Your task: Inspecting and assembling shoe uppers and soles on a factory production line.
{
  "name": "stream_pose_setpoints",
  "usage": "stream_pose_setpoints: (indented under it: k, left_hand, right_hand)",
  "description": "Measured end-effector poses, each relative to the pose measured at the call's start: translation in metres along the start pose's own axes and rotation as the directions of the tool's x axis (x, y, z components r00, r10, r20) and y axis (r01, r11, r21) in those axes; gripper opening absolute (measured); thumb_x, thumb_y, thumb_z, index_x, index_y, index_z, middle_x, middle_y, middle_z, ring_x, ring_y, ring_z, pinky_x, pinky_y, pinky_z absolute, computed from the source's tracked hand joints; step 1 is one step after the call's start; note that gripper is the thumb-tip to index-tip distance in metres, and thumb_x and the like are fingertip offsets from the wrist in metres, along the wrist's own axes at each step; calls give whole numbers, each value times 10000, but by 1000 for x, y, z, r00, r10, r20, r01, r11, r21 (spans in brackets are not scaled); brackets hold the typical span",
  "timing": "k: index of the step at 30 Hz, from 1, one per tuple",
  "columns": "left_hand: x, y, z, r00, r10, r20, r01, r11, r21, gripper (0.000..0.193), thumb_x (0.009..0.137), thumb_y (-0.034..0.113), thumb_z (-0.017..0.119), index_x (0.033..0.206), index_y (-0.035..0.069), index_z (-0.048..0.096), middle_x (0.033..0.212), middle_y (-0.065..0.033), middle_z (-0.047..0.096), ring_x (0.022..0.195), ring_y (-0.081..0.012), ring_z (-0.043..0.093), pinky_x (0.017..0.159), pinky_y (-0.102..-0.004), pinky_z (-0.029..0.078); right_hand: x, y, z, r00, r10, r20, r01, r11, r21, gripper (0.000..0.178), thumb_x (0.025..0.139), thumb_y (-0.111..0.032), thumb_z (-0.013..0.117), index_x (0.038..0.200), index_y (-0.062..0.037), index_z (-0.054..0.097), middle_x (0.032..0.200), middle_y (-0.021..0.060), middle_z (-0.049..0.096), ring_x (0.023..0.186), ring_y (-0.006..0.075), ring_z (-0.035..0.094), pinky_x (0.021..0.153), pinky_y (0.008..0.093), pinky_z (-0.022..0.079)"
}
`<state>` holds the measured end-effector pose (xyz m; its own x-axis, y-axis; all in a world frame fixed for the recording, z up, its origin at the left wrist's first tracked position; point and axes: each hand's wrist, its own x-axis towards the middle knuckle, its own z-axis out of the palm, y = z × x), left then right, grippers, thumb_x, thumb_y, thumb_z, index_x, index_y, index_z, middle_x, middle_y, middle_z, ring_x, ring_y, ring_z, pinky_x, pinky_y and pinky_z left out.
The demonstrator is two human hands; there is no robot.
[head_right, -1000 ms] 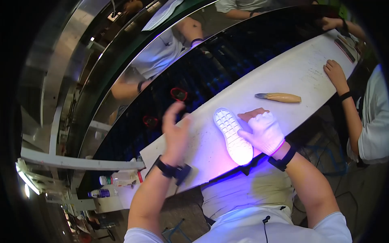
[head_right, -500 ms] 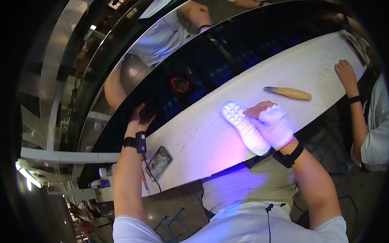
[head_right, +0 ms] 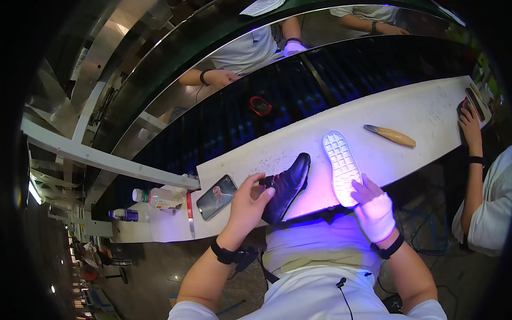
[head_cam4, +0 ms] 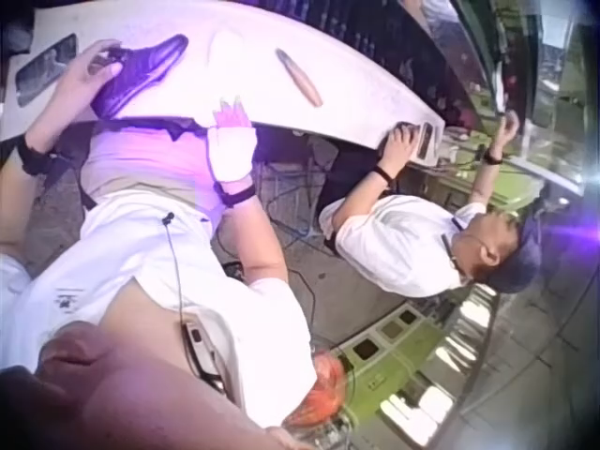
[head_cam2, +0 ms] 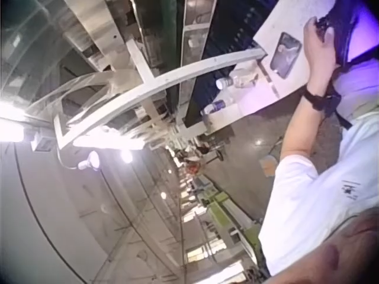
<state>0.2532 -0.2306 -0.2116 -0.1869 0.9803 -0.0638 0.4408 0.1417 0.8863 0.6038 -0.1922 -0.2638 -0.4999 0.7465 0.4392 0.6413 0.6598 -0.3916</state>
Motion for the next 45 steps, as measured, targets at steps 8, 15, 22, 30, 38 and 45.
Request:
stream_pose_setpoints:
  k: [8,15,22,30,38,45]
  left_hand:
    - [37,56,52,968,93,233,-229,705,672,367,982,340,729,1148,15,686,932,-214,750,911,-418,721,828,-533,543]
    - [-7,61,60,828,559,-47,-561,827,-45,467,1023,193,725,1390,-47,564,1288,-220,667,1178,-361,661,1085,-454,479]
    - [-31,43,86,803,530,-271,-594,690,-412,365,914,-59,765,1168,38,520,1376,-284,625,1314,-409,643,1256,-630,334]
    - [-59,64,48,809,587,38,-574,801,-169,193,999,-15,664,1150,21,550,1447,-388,608,1387,-507,607,1217,-621,407]
    - [-93,61,93,919,319,-233,-395,749,-532,353,1007,142,766,1096,84,430,1504,-409,555,1514,-520,464,1306,-623,205]
    - [-99,49,81,908,392,-146,-413,789,-455,396,986,137,787,1117,72,419,1456,-392,605,1517,-524,459,1297,-652,215]
  right_hand:
    - [61,-41,-85,918,388,-85,-220,674,705,192,975,-113,749,1103,13,679,1063,132,780,916,167,719,836,320,569]
    - [27,-17,-47,837,543,-62,-235,460,857,477,1022,-415,770,1159,-7,562,1104,205,747,1007,303,771,920,439,627]
    - [58,-55,-68,976,190,104,-154,273,950,457,729,-184,1012,933,-41,629,1328,301,716,1261,384,702,1045,474,563]
    - [44,-88,-36,921,285,265,-249,-92,964,281,904,-117,883,986,-32,629,1523,315,583,1391,342,606,1117,457,535]
    - [30,-101,-20,954,300,4,-66,198,978,345,877,-126,903,1002,-78,585,1423,311,667,1387,447,620,1252,588,374]
    - [24,-103,-24,957,288,26,-118,305,945,414,841,-138,934,955,-46,546,1346,287,719,1301,420,696,1161,541,500]
